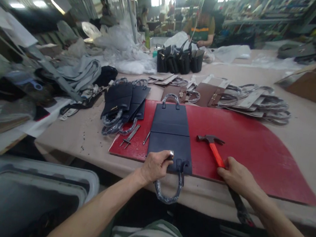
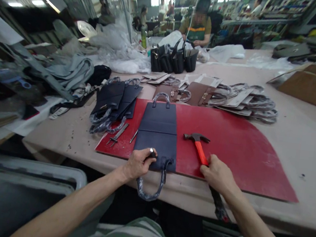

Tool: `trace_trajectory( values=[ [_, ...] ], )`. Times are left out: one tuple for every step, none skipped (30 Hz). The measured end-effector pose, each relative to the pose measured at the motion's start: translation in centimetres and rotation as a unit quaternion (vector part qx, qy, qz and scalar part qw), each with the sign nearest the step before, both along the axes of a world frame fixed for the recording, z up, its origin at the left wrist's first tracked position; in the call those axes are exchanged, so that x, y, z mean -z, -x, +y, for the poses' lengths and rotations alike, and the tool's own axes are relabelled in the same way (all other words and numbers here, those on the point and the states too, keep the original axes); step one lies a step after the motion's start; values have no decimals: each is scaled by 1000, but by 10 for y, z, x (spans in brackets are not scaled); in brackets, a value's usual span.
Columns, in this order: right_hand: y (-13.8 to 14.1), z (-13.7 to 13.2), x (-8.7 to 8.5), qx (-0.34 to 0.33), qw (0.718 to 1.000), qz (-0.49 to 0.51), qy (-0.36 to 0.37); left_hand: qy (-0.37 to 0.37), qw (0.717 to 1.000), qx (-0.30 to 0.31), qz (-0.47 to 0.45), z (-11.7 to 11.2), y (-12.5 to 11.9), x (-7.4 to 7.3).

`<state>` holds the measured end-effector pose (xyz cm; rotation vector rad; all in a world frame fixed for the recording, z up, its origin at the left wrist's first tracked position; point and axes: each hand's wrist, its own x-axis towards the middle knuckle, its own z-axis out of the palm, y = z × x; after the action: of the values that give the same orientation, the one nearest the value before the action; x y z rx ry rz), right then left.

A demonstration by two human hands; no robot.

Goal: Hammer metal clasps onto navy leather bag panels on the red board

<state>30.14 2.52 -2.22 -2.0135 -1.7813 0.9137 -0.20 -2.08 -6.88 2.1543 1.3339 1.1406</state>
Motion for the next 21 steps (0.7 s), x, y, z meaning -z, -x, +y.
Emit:
trace_trajectory(
  values=[
    [4, 2, -4, 24, 992, 103, 66, 0, 1000, 1, -2, 0, 0, -1],
    [9, 3, -10, 38, 973, 192, 120, 1, 1000, 2, -6, 0, -1, -1],
    [15, 2, -16, 43, 954, 254, 156, 2, 1000, 2, -8, 0, -1, -2],
    [21, 1, -24, 40, 941, 288, 174, 4, 1000, 1, -10, 0, -1, -3],
    [27, -3, -31, 37, 938, 298, 175, 6, 1000, 0, -12, 0, -1, -3],
    [33, -8, -39, 40, 942, 291, 159, 7, 1000, -2, -13, 0, -1, -4],
    [38, -13, -48, 45, 949, 284, 132, 8, 1000, -3, -13, 0, -1, -4],
    [43, -20, -56, 45, 958, 268, 89, 7, 1000, -2, -13, 0, -1, -3],
    [46, -27, -65, 39, 970, 240, 28, 6, 1000, -1, -11, 0, -1, -3],
    [48, -34, -73, 23, 979, 198, -51, 5, 1000, -2, -9, 1, -1, -2],
    [50, -41, -80, -2, 980, 144, -137, 2, 1000, -2, -5, 1, -1, -2],
    [50, -47, -85, -36, 970, 87, -225, 0, 1000, -3, -2, 1, -1, -1],
    [50, -53, -89, -80, 948, 32, -306, -1, 1000, -4, 0, 1, -1, 0],
    [50, -58, -92, -131, 920, -19, -369, -4, 1000, -5, 2, 1, -1, 0],
    [50, -61, -94, -184, 890, -63, -412, -7, 1000, -6, 3, 1, -1, 0],
    [50, -64, -95, -233, 864, -98, -436, -9, 1000, -8, 5, 1, -1, 0],
    [51, -66, -96, -273, 845, -122, -443, -11, 1000, -10, 7, 1, -1, 0],
    [53, -68, -98, -296, 835, -137, -443, -11, 1000, -12, 7, 0, -2, 0],
    [54, -70, -99, -296, 835, -143, -442, -11, 1000, -11, 6, 0, -2, -1],
    [55, -71, -100, -269, 839, -141, -452, -9, 1000, -8, 3, 0, -2, -1],
    [56, -72, -101, -227, 843, -133, -470, -7, 1000, -4, 0, 0, -2, -1]
  ],
)
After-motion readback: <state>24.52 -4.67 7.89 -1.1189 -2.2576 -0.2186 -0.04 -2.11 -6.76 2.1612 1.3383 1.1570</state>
